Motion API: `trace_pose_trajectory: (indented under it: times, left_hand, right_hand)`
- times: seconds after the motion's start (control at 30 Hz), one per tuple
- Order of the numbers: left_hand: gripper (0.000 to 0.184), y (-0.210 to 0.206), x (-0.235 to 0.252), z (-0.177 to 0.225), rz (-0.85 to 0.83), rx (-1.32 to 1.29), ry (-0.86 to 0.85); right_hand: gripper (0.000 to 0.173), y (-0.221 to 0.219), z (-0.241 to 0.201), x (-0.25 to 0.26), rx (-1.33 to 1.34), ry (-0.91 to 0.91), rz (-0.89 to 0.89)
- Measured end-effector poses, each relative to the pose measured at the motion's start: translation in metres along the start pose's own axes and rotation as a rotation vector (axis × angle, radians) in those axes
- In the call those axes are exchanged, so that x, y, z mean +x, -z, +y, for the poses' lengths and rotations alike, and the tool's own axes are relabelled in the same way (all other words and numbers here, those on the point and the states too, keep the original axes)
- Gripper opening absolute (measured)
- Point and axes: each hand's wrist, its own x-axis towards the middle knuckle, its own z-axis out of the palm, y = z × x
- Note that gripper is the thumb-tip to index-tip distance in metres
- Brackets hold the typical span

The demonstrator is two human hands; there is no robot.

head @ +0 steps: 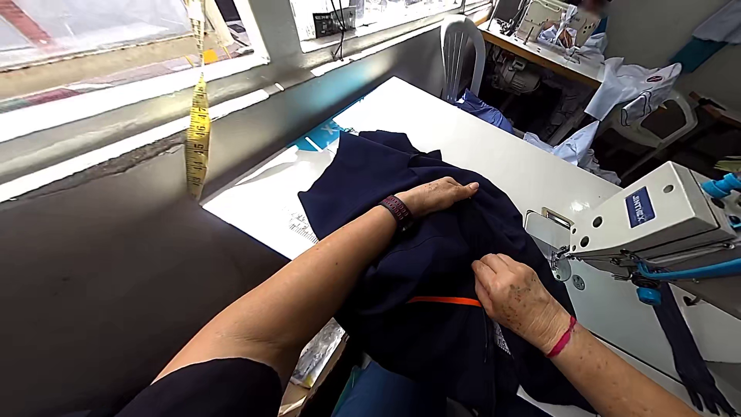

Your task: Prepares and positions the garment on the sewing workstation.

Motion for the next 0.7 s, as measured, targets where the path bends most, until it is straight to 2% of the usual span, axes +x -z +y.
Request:
trace_pose_trajectory:
  times: [0.17,0.23,0.33,0.43,0.53,0.7]
  left_hand:
    - [0.066,0.001,-0.004,0.000,0.016,-0.084,0.046]
    - [0.061,0.002,-0.004,0.000,-0.014,-0.071,0.028]
    - [0.044,0.001,-0.001,-0.004,-0.107,-0.086,-0.055]
    - [0.032,0.002,-0.002,-0.001,-0.145,-0.075,-0.056]
    - [0.028,0.002,-0.007,0.013,-0.107,-0.132,-0.046]
    - [0.029,0.008,-0.026,0.072,-0.046,-0.118,-0.152]
  right_hand:
    - [0.018,-0.002,-0.005,-0.001,-0.111,-0.028,0.056]
    - [0.019,-0.002,-0.007,-0.001,-0.169,-0.057,0.065]
    - [0.020,-0.002,-0.004,-0.002,-0.174,-0.049,0.048]
    - [0.019,-0.001,0.000,-0.001,-0.148,0.028,0.039]
    - [0.019,0.014,0.013,0.007,-0.046,0.188,0.001]
    - [0.018,0.075,0.026,0.030,0.060,0.332,-0.059]
